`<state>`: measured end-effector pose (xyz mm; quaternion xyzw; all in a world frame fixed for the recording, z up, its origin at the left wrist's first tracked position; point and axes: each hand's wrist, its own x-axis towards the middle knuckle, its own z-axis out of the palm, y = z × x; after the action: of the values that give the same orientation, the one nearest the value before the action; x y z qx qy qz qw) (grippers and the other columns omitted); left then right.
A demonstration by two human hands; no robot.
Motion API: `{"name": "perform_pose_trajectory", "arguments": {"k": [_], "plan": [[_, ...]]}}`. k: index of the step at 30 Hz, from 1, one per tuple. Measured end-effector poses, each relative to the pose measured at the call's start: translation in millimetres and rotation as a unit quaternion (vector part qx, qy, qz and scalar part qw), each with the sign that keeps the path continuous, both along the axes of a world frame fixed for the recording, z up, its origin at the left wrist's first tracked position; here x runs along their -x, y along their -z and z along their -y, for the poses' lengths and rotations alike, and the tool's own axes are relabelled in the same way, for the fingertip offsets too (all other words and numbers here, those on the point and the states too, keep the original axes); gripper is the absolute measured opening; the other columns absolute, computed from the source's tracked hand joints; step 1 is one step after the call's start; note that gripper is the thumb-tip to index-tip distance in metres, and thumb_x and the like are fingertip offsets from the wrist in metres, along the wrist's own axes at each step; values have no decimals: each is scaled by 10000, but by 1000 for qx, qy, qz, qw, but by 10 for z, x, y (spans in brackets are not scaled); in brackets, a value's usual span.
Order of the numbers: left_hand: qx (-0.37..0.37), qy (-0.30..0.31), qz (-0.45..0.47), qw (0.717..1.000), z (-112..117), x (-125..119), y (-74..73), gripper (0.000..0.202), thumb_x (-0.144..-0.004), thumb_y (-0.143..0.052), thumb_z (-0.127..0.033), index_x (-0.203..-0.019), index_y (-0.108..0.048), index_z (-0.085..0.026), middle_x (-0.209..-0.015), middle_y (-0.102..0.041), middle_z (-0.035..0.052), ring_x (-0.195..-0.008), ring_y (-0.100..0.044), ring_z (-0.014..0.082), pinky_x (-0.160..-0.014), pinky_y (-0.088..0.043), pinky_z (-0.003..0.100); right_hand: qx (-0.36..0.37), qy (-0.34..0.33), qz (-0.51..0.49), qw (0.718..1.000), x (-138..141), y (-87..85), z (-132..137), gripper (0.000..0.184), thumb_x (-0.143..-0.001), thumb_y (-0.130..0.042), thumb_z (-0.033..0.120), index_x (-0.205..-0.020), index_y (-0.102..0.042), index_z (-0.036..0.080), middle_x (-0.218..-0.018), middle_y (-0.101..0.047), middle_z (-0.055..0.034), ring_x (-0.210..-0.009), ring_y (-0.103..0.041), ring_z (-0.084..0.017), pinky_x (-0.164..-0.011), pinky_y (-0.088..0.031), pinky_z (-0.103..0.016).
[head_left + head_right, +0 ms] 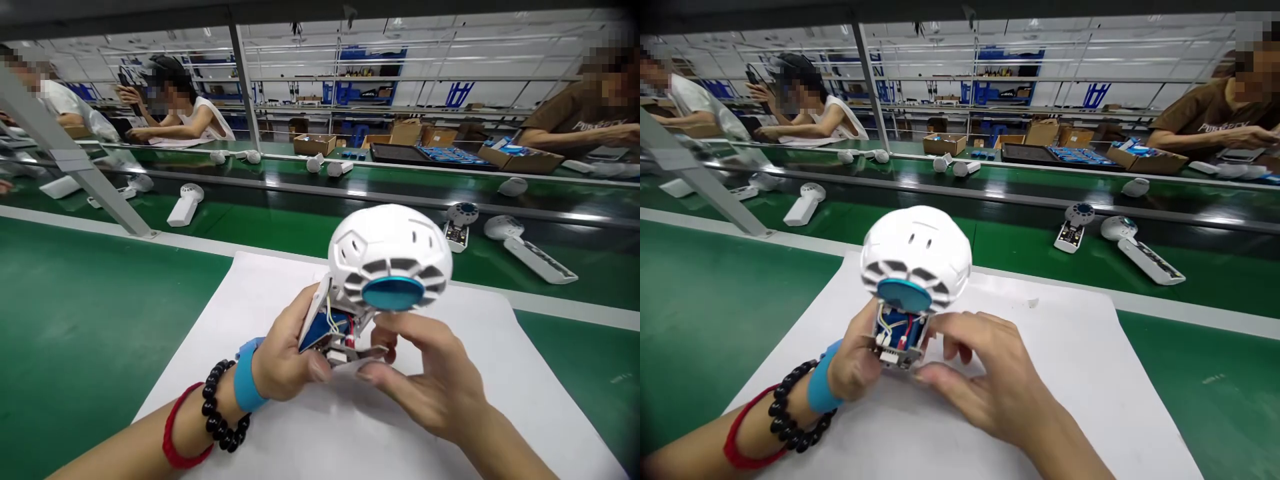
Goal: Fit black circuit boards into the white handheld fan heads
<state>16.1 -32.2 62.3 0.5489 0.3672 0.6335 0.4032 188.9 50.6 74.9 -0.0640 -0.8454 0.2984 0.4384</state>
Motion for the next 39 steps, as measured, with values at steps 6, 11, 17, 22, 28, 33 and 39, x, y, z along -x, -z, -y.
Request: {"name": "perform_pose_trajectory", "arguments": {"k": [6, 11, 17, 22, 28, 33, 39], "plan": [[25, 106, 51, 993, 58, -37, 32, 666, -759, -702, -641, -1231, -561, -194, -1019, -668, 103, -855, -670, 238, -765, -571, 356, -80, -57, 68, 993, -81, -207, -9, 507, -958, -627, 318, -1436, -459, 304, -773, -725, 6, -556, -639, -145, -535, -518, -256], [59, 78, -27, 995, 95, -2, 39, 775, -767, -661, -676, -1373, -525, -212, -1250, -613, 151, -1171, -583, 352, -900, -554, 425, -72, -50, 117, 989, -124, -293, -9, 527, -925, -665, 379, -1424, -498, 405, -899, -769, 7, -589, -691, -154, -645, -596, -270], [39, 83, -54, 994, 54, 18, 22, 809, -768, -663, -676, -1413, -496, -218, -1302, -599, 138, -1176, -581, 358, -967, -525, 436, -176, -9, 154, 972, -170, -327, -52, 393, -943, -615, 421, -1321, -633, 316, -1084, -752, -58, -878, -737, -261, -684, -621, -340], [33, 88, -65, 993, 54, -21, -37, 784, -819, -596, -683, -1405, -488, -174, -1210, -640, 150, -1152, -592, 343, -985, -504, 430, -220, 14, 163, 962, -152, -357, -42, 315, -992, -510, 439, -1062, -749, 247, -848, -765, -60, -659, -712, -227, -523, -545, -309], [38, 58, -50, 996, 85, -59, -22, 679, -834, -583, -675, -1307, -544, -189, -1085, -660, 113, -1000, -631, 272, -887, -528, 367, -116, -25, 168, 979, -113, -342, -1, 251, -977, -566, 358, -1087, -738, 213, -794, -763, -45, -541, -674, -172, -499, -528, -272], [54, 9, -12, 998, 127, -99, 28, 556, -831, -572, -689, -1095, -592, -200, -845, -647, 59, -725, -620, 202, -672, -517, 313, -36, -6, 47, 998, -56, -189, 94, 331, -962, -615, 290, -1293, -616, 286, -923, -784, -20, -645, -730, -179, -588, -564, -276], [11, -4, -32, 999, 108, -122, 11, 460, -885, -543, -625, -1147, -581, -249, -899, -653, 43, -779, -621, 196, -741, -533, 317, 46, -41, 50, 997, -30, -189, 149, 316, -958, -579, 219, -1259, -642, 291, -927, -780, -3, -577, -698, -153, -565, -561, -264]]}}
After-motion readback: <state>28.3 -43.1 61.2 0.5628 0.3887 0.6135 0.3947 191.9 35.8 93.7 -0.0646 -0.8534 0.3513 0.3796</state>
